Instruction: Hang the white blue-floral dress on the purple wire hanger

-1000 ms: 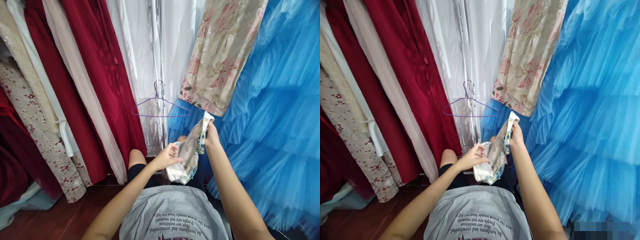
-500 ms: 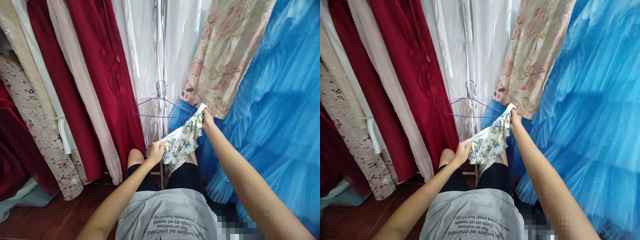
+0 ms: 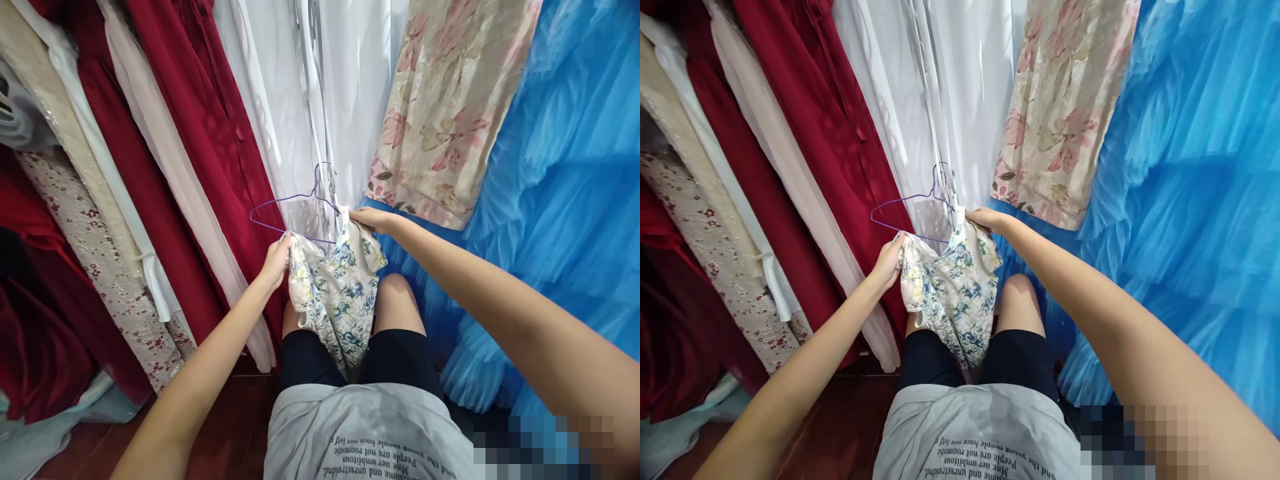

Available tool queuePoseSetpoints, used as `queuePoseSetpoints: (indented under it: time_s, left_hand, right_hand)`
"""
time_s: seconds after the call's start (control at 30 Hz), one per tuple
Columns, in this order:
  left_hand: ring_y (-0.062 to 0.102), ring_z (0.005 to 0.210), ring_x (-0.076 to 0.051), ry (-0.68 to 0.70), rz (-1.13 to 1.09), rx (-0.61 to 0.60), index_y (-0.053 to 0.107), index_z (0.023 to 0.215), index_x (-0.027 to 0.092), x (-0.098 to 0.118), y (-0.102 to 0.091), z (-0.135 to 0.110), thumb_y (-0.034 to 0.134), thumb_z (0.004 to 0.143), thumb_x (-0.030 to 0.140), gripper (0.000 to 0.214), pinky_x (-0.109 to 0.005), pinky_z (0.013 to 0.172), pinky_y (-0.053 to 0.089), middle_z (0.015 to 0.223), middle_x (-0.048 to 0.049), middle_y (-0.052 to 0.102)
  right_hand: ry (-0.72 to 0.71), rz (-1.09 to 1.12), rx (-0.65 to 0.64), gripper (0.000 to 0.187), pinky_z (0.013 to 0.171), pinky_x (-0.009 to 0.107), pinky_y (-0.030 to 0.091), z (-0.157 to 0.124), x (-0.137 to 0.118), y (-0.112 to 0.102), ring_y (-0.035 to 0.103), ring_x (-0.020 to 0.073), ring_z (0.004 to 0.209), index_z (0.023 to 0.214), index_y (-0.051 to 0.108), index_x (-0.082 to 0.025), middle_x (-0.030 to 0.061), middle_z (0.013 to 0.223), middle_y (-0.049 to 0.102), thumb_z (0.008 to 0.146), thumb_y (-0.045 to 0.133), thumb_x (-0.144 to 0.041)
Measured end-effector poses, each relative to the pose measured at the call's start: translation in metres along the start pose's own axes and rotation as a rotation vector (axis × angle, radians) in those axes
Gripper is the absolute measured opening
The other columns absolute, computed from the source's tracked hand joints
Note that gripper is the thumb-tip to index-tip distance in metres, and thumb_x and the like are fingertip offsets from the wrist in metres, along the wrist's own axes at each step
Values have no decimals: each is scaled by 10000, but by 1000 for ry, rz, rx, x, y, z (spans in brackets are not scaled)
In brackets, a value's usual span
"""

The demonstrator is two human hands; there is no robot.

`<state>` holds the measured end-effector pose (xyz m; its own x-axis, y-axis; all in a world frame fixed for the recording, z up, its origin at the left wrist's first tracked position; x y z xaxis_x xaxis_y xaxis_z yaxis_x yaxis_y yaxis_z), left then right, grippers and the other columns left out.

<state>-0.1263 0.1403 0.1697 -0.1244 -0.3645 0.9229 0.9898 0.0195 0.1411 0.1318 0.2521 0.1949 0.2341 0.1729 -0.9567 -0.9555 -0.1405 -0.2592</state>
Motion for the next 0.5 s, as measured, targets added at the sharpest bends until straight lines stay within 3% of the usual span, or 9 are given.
queuePoseSetpoints:
  time_s: [0.07, 0.17, 0.3, 0.37, 0.5]
  left_hand:
    - [578, 634, -164, -92, 5, -44, 656, 788, 150, -3, -15, 4, 732, 727, 551, 412, -279, 671, 461, 680, -26, 637]
    - [569, 628, -168, -151, 165, -151, 679, 799, 148, -3, -36, 9, 697, 710, 442, 308, -277, 645, 439, 686, -26, 650]
    - [475, 572, -164, -16, 737, -290, 548, 556, 183, 1, -68, 14, 527, 748, 381, 277, -282, 586, 343, 558, -5, 545]
    - [478, 598, -180, 47, 1037, -338, 484, 508, 202, 0, -81, 16, 471, 786, 375, 328, -297, 623, 346, 554, -11, 524]
    - [553, 732, -229, 57, 1260, -262, 526, 560, 215, -1, -102, 39, 466, 813, 325, 282, -321, 746, 387, 675, -39, 610]
  right_hand:
    - [45, 45, -55, 353, 592, 292, 522, -6, 2, 3, 638, 195, 651, 799, 643, -191, 33, 696, 663, 688, 824, -472]
    - [-75, 26, -1, 278, 564, 229, 478, -12, -8, -17, 579, 137, 601, 774, 644, -190, -7, 649, 630, 744, 780, -430]
    - [-179, -195, 36, 304, 466, 214, 374, -12, -20, -51, 437, 90, 473, 682, 660, -165, -42, 505, 490, 718, 805, -429]
    - [-185, -250, 44, 325, 470, 229, 381, -11, -25, -61, 442, 99, 475, 676, 681, -159, -35, 496, 488, 679, 842, -440]
    - [-192, -251, 20, 350, 554, 246, 456, -13, -33, -61, 548, 134, 579, 697, 717, -140, 24, 603, 617, 626, 889, -436]
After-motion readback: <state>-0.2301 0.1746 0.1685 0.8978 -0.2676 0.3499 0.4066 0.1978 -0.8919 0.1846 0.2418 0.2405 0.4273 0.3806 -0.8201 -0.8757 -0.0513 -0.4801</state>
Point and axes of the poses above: each hand's wrist, its own z-axis towards the middle knuckle, its own y-axis out of the palm, x = y × z, the point moved 6 cm from there along z, towards the middle knuckle
